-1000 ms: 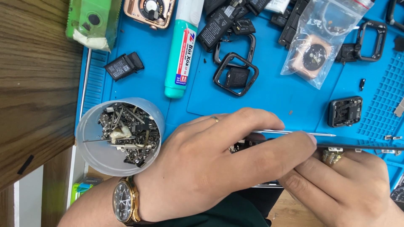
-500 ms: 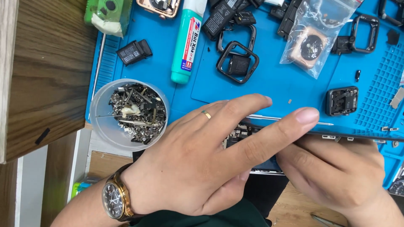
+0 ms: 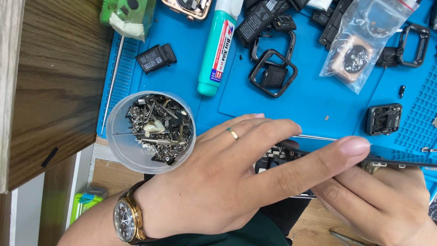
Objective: A technician at a workbench prying open a smartphone to inspect and repair its internal components.
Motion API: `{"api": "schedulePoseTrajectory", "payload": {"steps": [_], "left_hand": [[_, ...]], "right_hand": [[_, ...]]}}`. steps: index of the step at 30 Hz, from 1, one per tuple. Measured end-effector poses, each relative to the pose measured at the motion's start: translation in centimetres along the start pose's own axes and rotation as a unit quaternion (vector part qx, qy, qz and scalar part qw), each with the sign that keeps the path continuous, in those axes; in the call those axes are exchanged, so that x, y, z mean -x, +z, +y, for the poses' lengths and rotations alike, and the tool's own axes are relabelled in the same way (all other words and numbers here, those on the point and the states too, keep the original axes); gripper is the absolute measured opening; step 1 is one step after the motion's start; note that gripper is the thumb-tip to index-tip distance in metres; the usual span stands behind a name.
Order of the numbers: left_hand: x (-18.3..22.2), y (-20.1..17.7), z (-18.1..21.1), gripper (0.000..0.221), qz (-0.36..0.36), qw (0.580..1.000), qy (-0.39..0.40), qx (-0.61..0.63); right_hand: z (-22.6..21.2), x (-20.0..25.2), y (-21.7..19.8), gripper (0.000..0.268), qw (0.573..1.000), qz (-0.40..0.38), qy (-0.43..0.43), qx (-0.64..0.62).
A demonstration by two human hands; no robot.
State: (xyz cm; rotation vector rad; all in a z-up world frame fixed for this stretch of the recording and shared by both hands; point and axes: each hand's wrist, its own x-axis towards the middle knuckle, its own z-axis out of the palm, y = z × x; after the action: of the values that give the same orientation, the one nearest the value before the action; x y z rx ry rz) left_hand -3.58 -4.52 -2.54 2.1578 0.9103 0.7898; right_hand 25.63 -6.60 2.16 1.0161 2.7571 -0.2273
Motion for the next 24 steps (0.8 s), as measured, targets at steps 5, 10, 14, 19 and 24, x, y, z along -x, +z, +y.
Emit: {"api": "schedulePoseTrajectory", "payload": {"steps": [5, 10, 14, 19, 24], "left_hand": [[-0.4, -0.5, -0.3, 0.058, -0.041, 0.999, -0.004, 0.018], [-0.3, -0.4, -0.1, 0.055, -0.034, 0.999, -0.011, 0.015], [-0.6, -0.1, -0.1, 0.049, -0.028, 1.000, -0.008, 0.002], [-0.8, -0.3, 0.0, 0.069, -0.062, 0.998, -0.004, 0.016], [-0.3, 0.0, -0.3, 0.061, -0.049, 0.999, -0.002, 0.000]], "right_hand": [[-0.1, -1.2, 0.1, 0.017, 0.997, 0.071, -0.004, 0.024], [-0.3, -1.6, -0.1, 0.019, 0.998, 0.066, 0.006, 0.009], [0.0, -1.7, -0.2, 0.020, 0.997, 0.074, -0.021, 0.013], [-0.2, -2.0, -0.1, 0.008, 0.993, 0.119, -0.011, 0.011], [-1.1, -2.5, -0.4, 0.012, 0.996, 0.093, 0.002, -0.006]]}}
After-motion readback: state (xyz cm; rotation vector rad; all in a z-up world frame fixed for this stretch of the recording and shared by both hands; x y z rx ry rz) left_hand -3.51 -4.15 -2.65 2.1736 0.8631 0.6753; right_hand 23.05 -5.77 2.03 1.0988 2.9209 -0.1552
